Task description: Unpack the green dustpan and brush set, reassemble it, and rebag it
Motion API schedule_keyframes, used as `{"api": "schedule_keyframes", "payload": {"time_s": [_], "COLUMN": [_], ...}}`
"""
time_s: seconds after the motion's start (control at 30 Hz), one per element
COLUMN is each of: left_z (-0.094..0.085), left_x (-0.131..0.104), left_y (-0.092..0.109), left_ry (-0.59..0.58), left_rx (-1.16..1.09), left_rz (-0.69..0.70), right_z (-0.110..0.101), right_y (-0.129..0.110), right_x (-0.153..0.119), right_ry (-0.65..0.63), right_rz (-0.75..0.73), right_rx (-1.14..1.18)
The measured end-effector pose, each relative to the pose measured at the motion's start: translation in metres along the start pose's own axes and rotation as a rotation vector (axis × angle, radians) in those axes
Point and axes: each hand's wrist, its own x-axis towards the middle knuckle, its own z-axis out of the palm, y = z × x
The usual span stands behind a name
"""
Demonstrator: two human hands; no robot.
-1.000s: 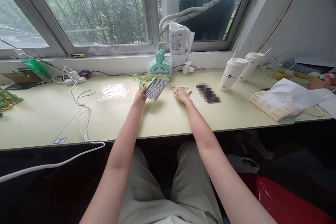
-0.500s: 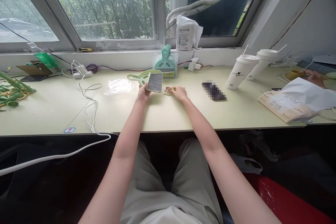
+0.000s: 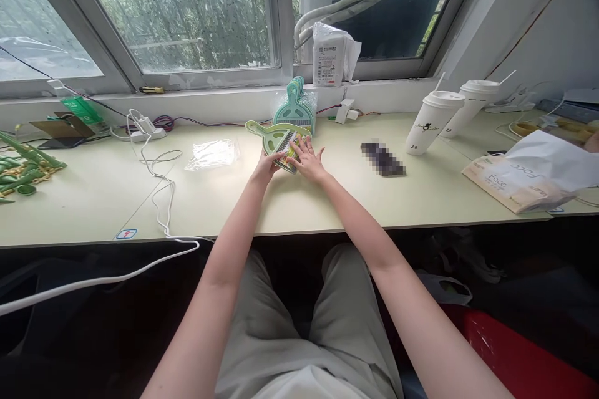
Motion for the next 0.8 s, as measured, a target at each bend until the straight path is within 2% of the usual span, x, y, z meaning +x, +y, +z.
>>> {"api": "schedule_keyframes", "payload": {"time_s": [0.1, 0.2, 0.3, 0.43, 0.53, 0.63, 0.7, 0.73, 0.8], "left_z": [-0.001, 0.004, 0.009, 0.012, 0.012, 0.009, 0.003, -0.002, -0.016], "left_x": [0.001, -0.001, -0.004, -0.007, -0.008, -0.005, -0.001, 0.001, 0.004], "left_y": [0.000, 0.003, 0.005, 0.005, 0.005, 0.008, 0.012, 0.014, 0.019], "left_ry": [-0.034, -0.018, 0.016, 0.007, -0.011, -0.034, 0.071, 0.185, 0.487], "left_rx": [-0.014, -0.033, -0.063, -0.084, -0.025, 0.193, 0.385, 0.485, 0.691], "left_rz": [0.019, 0.039, 0.034, 0.002, 0.006, 0.012, 0.035, 0.071, 0.198], "right_z": [0.000, 0.001, 0.002, 0.001, -0.002, -0.005, -0.007, -0.007, -0.007], "right_y": [0.002, 0.004, 0.004, 0.003, 0.001, 0.003, 0.007, 0.009, 0.013], "right_x": [0.002, 0.006, 0.009, 0.007, 0.005, 0.005, 0.005, 0.006, 0.007], "right_ry": [0.016, 0.122, 0.231, 0.176, 0.209, 0.257, 0.275, 0.281, 0.289], "right_rz": [0.013, 0.102, 0.251, 0.335, 0.427, 0.466, 0.468, 0.472, 0.489], "right_rx": [0.001, 0.117, 0.500, 1.148, 1.350, 1.404, 1.414, 1.413, 1.406]}}
